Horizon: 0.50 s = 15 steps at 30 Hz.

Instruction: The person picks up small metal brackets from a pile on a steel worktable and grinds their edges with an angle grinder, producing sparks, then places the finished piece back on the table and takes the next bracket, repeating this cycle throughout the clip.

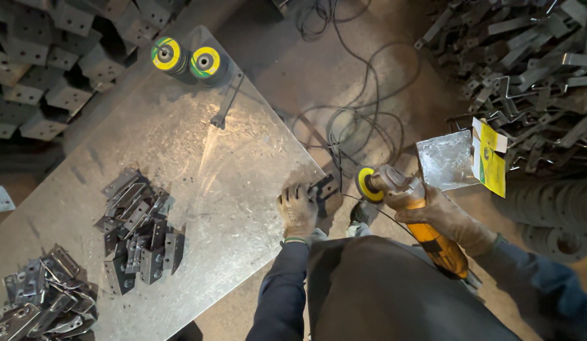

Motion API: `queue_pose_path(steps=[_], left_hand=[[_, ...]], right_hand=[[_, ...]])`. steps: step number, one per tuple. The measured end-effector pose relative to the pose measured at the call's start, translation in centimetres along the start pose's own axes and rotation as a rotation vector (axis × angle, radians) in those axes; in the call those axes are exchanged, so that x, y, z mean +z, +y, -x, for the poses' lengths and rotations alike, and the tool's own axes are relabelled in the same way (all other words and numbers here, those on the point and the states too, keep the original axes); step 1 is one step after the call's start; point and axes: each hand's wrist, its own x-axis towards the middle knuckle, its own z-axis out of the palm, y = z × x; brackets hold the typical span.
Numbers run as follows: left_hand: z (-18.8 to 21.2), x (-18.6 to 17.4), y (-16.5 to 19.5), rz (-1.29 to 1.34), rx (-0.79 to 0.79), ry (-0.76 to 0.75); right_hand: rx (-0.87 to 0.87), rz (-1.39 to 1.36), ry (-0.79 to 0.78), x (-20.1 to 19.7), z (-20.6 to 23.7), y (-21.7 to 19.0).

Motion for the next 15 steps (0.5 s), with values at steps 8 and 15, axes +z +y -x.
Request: queue_pose_path(steps=[8, 15], left_hand=[[0.7, 0.6, -1.8, 0.064, 0.203, 0.198], [0.4, 0.7, -2.8, 0.115, 0.265, 0.184]], right_hand=[[0.055, 0.011, -0.062, 0.7, 0.1, -2.0], [0.121, -0.032, -0.095, 1.9, -1.4, -4.6]])
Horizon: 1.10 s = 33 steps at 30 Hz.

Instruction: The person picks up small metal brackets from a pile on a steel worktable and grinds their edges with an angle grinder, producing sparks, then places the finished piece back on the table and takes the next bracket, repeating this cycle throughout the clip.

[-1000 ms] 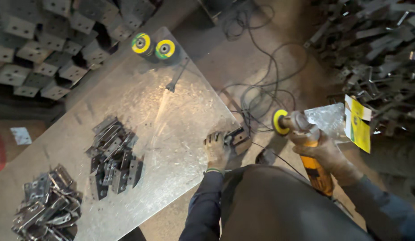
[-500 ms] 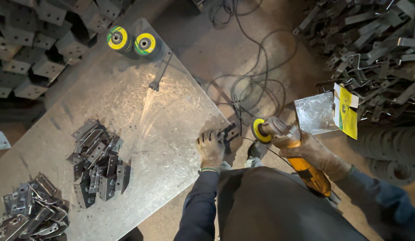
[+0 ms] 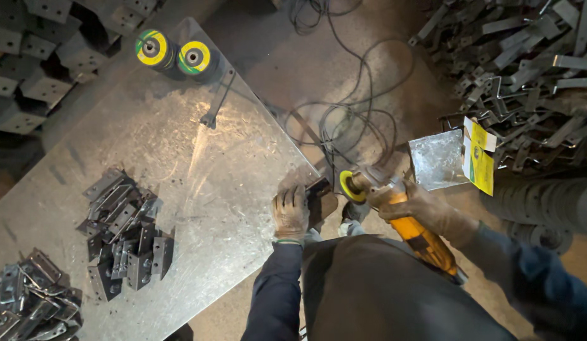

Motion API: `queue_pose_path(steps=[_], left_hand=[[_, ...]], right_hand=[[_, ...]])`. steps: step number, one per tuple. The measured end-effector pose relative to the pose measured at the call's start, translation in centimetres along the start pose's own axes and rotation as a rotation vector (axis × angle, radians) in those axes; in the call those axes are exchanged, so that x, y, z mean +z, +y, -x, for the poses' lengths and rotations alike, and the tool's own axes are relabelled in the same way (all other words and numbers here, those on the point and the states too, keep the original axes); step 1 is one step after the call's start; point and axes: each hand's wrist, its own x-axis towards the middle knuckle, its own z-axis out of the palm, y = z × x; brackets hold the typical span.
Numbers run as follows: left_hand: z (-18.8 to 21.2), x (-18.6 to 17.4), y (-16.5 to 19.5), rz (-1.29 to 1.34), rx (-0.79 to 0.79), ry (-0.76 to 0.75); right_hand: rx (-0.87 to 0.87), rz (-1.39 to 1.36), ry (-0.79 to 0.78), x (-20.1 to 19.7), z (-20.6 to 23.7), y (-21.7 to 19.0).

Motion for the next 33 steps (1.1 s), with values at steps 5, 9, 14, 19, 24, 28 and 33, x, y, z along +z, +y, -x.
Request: queue_pose_path(steps=[5, 9, 14, 19, 24, 28, 33], left_hand=[[0.1, -0.1, -0.5, 0.010, -0.018, -0.065], [0.1, -0.1, -0.8, 0.005, -0.031, -0.033], [-0.1, -0.1, -1.1, 0.027, -0.026, -0.073], [0.1, -0.2, -1.4, 0.053, -0.015, -0.082], [0.7, 0.1, -1.6, 0.052, -0.029, -0.100], [1.1, 0.4, -1.7, 0.041, -0.021, -0.090], [1.3, 0.3, -1.7, 0.036, -0.016, -0.114]], right_hand=[[0.022, 0.082, -0.030, 1.2, -0.8, -2.2], [0.006, 0.054, -0.021, 2.0, -1.3, -2.9], [-0.026, 0.071, -0.091, 2.1, -2.1, -2.8], [-0.167, 0.484, -0.078, 1.6, -3.2, -1.8], [-0.086, 0.312, -0.081, 1.0, -4.3, 1.5], [-0.480, 0.622, -0.121, -0.2, -5.2, 4.5], [-0.421, 0.707, -0.088, -0.3, -5.3, 4.8]])
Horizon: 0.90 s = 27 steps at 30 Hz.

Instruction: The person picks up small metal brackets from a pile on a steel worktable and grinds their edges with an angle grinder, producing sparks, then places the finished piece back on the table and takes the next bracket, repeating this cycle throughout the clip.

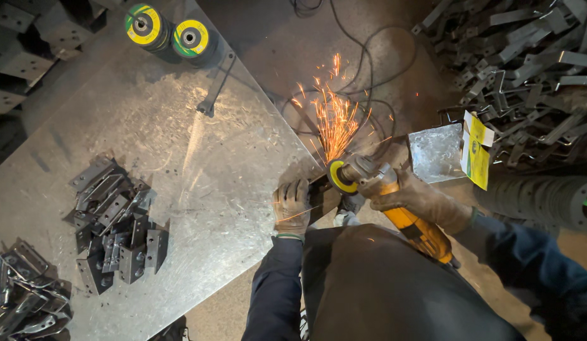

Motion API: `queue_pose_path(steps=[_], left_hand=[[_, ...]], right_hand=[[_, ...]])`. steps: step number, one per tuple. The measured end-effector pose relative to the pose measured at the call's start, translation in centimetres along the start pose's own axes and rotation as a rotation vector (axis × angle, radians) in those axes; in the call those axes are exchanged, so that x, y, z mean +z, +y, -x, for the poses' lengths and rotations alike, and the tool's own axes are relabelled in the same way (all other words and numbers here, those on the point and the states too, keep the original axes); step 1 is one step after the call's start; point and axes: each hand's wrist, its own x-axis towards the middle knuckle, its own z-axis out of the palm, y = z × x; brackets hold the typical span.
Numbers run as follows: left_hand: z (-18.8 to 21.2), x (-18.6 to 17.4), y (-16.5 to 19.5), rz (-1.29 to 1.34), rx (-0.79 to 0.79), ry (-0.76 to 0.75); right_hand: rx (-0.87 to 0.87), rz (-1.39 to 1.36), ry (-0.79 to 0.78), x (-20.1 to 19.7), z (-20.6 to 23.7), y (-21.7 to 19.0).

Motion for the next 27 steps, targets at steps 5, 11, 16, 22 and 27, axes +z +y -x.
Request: queue_pose_path(steps=[5, 11, 16, 22, 27], left_hand=[[0.0, -0.4, 0.0, 0.006, 0.007, 0.002], [0.2, -0.3, 0.0, 0.008, -0.022, -0.046], [0.2, -0.1, -0.1, -0.011, 0.017, 0.006], [0.5, -0.4, -0.2, 0.009, 0.027, 0.004], [0.7, -0.4, -0.1, -0.013, 0.045, 0.108]], right_hand=[[0.419, -0.473, 0.033, -0.8, -0.4, -4.3], [0.386, -0.535, 0.061, -2.0, -0.3, -8.0], [0.388, -0.468, 0.044, -2.0, -0.4, -8.1], [0.443, -0.497, 0.043, -1.7, -0.6, -8.1], [0.350, -0.590, 0.011, -1.7, -0.2, -8.8]])
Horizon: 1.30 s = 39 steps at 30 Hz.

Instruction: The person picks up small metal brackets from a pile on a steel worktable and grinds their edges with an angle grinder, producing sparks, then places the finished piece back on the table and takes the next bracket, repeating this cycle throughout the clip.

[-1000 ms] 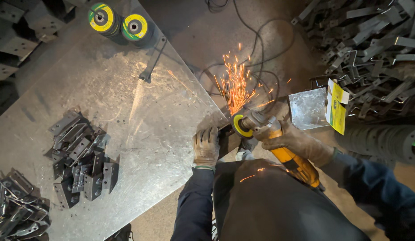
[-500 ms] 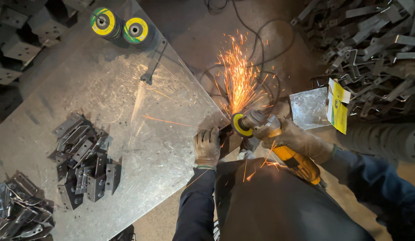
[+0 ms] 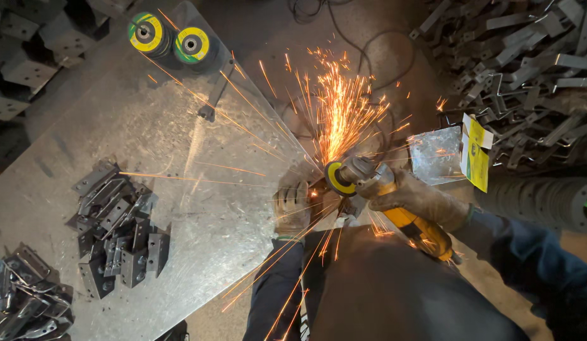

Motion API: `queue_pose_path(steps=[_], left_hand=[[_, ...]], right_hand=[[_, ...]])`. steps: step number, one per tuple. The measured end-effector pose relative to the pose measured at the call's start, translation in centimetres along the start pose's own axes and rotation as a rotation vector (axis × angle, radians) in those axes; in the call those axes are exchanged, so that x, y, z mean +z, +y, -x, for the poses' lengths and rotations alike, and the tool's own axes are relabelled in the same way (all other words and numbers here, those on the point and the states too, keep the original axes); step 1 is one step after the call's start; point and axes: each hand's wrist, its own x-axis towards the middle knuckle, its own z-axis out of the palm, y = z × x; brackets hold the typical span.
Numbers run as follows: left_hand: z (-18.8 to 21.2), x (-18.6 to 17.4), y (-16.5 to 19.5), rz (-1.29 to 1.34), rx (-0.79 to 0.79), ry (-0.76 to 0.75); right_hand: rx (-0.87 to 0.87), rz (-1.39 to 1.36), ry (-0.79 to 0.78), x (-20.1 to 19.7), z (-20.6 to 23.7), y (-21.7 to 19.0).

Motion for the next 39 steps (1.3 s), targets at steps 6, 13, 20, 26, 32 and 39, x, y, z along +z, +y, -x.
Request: queue_pose_path(steps=[6, 13, 20, 26, 32, 39], left_hand=[[0.0, -0.3, -0.2, 0.034, -0.026, -0.082], [-0.1, -0.6, 0.1, -0.017, 0.010, -0.060], [-1.0, -1.0, 1.1, -0.004, -0.070, -0.056], [-1.5, -1.1, 1.7, 0.011, -0.198, -0.112], [-1.8, -1.1, 0.7, -0.061, -0.091, -0.066], [-4.4, -3.2, 0.3, 0.012, -0.146, -0.177]], right_hand=[[-0.015, -0.085, -0.055, 0.5, 0.3, -1.0], [-0.126, -0.165, -0.130, 0.4, 1.2, -1.2], [0.056, -0.012, 0.025, -0.7, 1.7, 0.4], [-0.098, -0.089, -0.027, -1.1, 2.9, 0.4], [-0.041, -0.164, 0.026, -0.5, 2.5, -0.4], [-0.036, -0.080, 0.026, -0.6, 0.9, 1.1]])
